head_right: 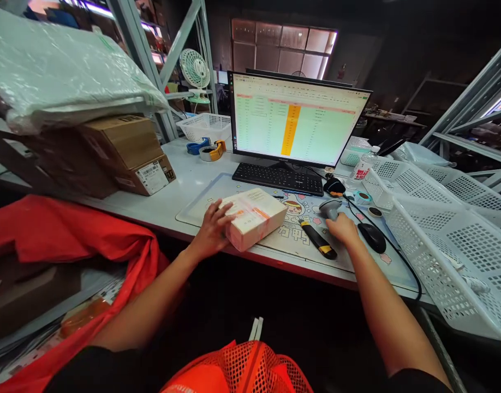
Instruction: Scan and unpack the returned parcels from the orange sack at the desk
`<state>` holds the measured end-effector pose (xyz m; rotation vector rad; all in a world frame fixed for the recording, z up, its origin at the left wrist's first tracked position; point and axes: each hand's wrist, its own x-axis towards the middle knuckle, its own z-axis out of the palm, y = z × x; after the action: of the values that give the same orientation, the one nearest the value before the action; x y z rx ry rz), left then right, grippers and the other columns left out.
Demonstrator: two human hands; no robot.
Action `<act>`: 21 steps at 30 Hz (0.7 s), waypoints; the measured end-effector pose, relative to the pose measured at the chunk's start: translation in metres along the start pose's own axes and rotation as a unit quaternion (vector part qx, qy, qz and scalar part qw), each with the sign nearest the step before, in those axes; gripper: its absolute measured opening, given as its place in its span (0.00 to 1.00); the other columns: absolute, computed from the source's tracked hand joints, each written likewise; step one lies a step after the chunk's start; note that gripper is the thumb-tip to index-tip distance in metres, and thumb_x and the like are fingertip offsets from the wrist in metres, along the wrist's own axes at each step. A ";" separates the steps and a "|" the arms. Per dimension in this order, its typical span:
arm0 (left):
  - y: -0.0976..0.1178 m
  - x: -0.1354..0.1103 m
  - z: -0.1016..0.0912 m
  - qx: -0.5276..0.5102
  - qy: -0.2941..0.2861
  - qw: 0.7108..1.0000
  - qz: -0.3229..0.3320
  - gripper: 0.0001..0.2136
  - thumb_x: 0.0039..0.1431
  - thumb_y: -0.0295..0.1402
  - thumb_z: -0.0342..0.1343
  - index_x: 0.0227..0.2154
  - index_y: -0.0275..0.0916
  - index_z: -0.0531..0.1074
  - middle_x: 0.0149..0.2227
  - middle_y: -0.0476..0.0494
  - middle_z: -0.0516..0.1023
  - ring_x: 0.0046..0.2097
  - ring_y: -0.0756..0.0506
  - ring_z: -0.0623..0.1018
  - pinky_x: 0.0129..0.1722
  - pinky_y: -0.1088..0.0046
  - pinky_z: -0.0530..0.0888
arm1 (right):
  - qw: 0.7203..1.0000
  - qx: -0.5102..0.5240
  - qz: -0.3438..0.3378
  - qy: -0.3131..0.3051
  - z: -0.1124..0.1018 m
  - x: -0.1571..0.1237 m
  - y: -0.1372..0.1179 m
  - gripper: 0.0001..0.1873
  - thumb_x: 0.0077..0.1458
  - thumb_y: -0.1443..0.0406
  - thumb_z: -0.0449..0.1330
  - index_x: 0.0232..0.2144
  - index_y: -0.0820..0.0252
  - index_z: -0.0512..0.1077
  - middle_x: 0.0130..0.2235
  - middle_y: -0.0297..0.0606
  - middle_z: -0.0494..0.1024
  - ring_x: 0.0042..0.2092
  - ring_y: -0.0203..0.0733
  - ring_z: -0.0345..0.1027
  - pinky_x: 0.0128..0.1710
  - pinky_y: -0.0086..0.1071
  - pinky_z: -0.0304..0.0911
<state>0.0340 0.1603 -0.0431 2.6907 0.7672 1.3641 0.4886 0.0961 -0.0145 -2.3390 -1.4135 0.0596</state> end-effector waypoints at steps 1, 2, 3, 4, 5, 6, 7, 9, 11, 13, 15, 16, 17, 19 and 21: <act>0.003 -0.005 -0.003 0.031 -0.010 0.998 0.055 0.28 0.59 0.27 0.65 0.61 0.47 0.67 0.71 0.35 0.66 0.78 0.31 0.50 0.75 0.36 0.49 | 1.000 0.012 0.007 -0.020 -0.011 -0.001 0.001 0.16 0.60 0.59 0.58 0.42 0.65 0.76 0.31 0.52 0.80 0.34 0.53 0.78 0.34 0.42 0.72; 0.005 -0.009 -0.006 0.052 -0.014 0.994 0.099 0.28 0.61 0.24 0.63 0.62 0.48 0.66 0.72 0.36 0.66 0.79 0.32 0.48 0.75 0.36 0.48 | 0.998 0.033 0.016 -0.046 -0.023 -0.003 0.001 0.14 0.61 0.57 0.58 0.39 0.63 0.75 0.29 0.47 0.78 0.30 0.48 0.75 0.30 0.38 0.70; 0.006 -0.012 -0.010 0.064 -0.013 0.989 0.131 0.29 0.62 0.23 0.62 0.64 0.48 0.65 0.72 0.36 0.65 0.79 0.32 0.47 0.76 0.36 0.48 | 0.995 0.067 0.021 -0.076 -0.037 -0.006 0.001 0.14 0.62 0.55 0.59 0.37 0.61 0.74 0.27 0.42 0.76 0.27 0.44 0.72 0.26 0.35 0.67; 0.008 -0.015 -0.013 0.071 -0.011 0.985 0.154 0.30 0.62 0.23 0.62 0.65 0.48 0.64 0.72 0.36 0.66 0.79 0.33 0.46 0.76 0.36 0.49 | 0.988 0.112 0.018 -0.107 -0.052 -0.011 -0.001 0.15 0.62 0.53 0.60 0.35 0.59 0.72 0.26 0.39 0.74 0.25 0.40 0.68 0.22 0.32 0.63; 0.008 -0.017 -0.016 0.073 -0.009 0.982 0.172 0.30 0.63 0.23 0.62 0.65 0.48 0.64 0.71 0.36 0.66 0.80 0.33 0.46 0.76 0.37 0.49 | 0.976 0.164 0.011 -0.140 -0.068 -0.018 -0.004 0.17 0.61 0.51 0.63 0.33 0.58 0.70 0.25 0.36 0.72 0.23 0.37 0.64 0.20 0.30 0.59; 0.009 -0.018 -0.018 0.074 -0.007 0.980 0.184 0.30 0.63 0.23 0.62 0.65 0.48 0.64 0.71 0.36 0.66 0.79 0.33 0.46 0.76 0.37 0.49 | 0.960 0.217 0.002 -0.175 -0.085 -0.026 -0.008 0.19 0.58 0.49 0.66 0.33 0.57 0.69 0.25 0.34 0.70 0.23 0.35 0.61 0.19 0.29 0.55; 0.009 -0.018 -0.020 0.074 -0.002 0.979 0.190 0.30 0.63 0.23 0.63 0.65 0.49 0.64 0.71 0.37 0.67 0.79 0.33 0.47 0.76 0.38 0.50 | 0.941 0.263 -0.008 -0.211 -0.101 -0.034 -0.015 0.20 0.56 0.49 0.69 0.32 0.56 0.69 0.25 0.32 0.68 0.22 0.34 0.58 0.18 0.27 0.52; 0.009 -0.019 -0.021 0.074 0.010 0.979 0.192 0.30 0.63 0.24 0.63 0.65 0.52 0.65 0.70 0.38 0.66 0.79 0.34 0.51 0.76 0.39 0.52 | 0.912 0.307 -0.034 -0.271 -0.133 -0.053 -0.031 0.21 0.52 0.49 0.72 0.33 0.55 0.69 0.25 0.31 0.67 0.23 0.32 0.56 0.18 0.26 0.51; 0.010 -0.020 -0.021 0.074 0.020 0.979 0.187 0.30 0.63 0.24 0.64 0.64 0.54 0.66 0.69 0.39 0.66 0.78 0.34 0.54 0.75 0.39 0.55 | 0.894 0.305 -0.071 -0.320 -0.159 -0.071 -0.048 0.21 0.52 0.49 0.73 0.33 0.55 0.70 0.25 0.31 0.66 0.23 0.31 0.55 0.18 0.25 0.49; 0.012 -0.019 -0.021 0.069 0.019 0.981 0.181 0.29 0.62 0.25 0.65 0.63 0.54 0.68 0.67 0.40 0.68 0.77 0.34 0.58 0.75 0.40 0.57 | 0.884 0.281 -0.114 -0.356 -0.176 -0.085 -0.061 0.22 0.53 0.47 0.72 0.34 0.55 0.71 0.24 0.30 0.65 0.22 0.30 0.52 0.18 0.24 0.45; 0.017 -0.016 -0.023 0.050 0.022 0.988 0.142 0.28 0.61 0.28 0.67 0.62 0.52 0.69 0.64 0.39 0.70 0.74 0.33 0.63 0.74 0.40 0.59 | 0.879 0.257 -0.152 -0.371 -0.185 -0.095 -0.067 0.23 0.55 0.45 0.71 0.36 0.56 0.72 0.24 0.29 0.64 0.22 0.29 0.50 0.19 0.24 0.43; 0.020 -0.013 -0.024 0.034 0.034 0.994 0.094 0.29 0.59 0.31 0.70 0.62 0.50 0.69 0.63 0.37 0.71 0.71 0.32 0.66 0.73 0.41 0.61 | 0.881 0.251 -0.164 -0.365 -0.187 -0.099 -0.068 0.23 0.56 0.45 0.71 0.36 0.56 0.72 0.24 0.28 0.63 0.23 0.29 0.51 0.19 0.24 0.44; 0.023 -0.009 -0.026 0.012 0.053 0.998 0.024 0.31 0.56 0.35 0.72 0.62 0.47 0.68 0.62 0.36 0.72 0.68 0.32 0.70 0.70 0.42 0.65 | 0.886 0.252 -0.172 -0.350 -0.187 -0.102 -0.068 0.24 0.56 0.44 0.70 0.35 0.56 0.72 0.25 0.29 0.64 0.23 0.29 0.52 0.19 0.25 0.46; 0.026 0.001 -0.030 -0.055 0.096 0.982 -0.152 0.36 0.53 0.45 0.73 0.61 0.43 0.66 0.59 0.35 0.74 0.60 0.33 0.77 0.61 0.47 0.75 | 0.893 0.270 -0.183 -0.310 -0.185 -0.107 -0.068 0.24 0.55 0.44 0.70 0.34 0.56 0.72 0.25 0.30 0.66 0.23 0.31 0.56 0.19 0.26 0.49; 0.026 0.013 -0.032 -0.131 0.119 0.940 -0.292 0.37 0.54 0.54 0.69 0.60 0.41 0.66 0.57 0.34 0.76 0.52 0.35 0.80 0.52 0.53 0.79 | 0.907 0.277 -0.205 -0.244 -0.180 -0.114 -0.071 0.24 0.54 0.44 0.70 0.33 0.56 0.73 0.26 0.34 0.70 0.24 0.34 0.61 0.18 0.28 0.52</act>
<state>0.0267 0.1374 -0.0079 1.8940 1.1820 1.4959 0.4166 -0.0304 0.1568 -1.5806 -1.7928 0.8570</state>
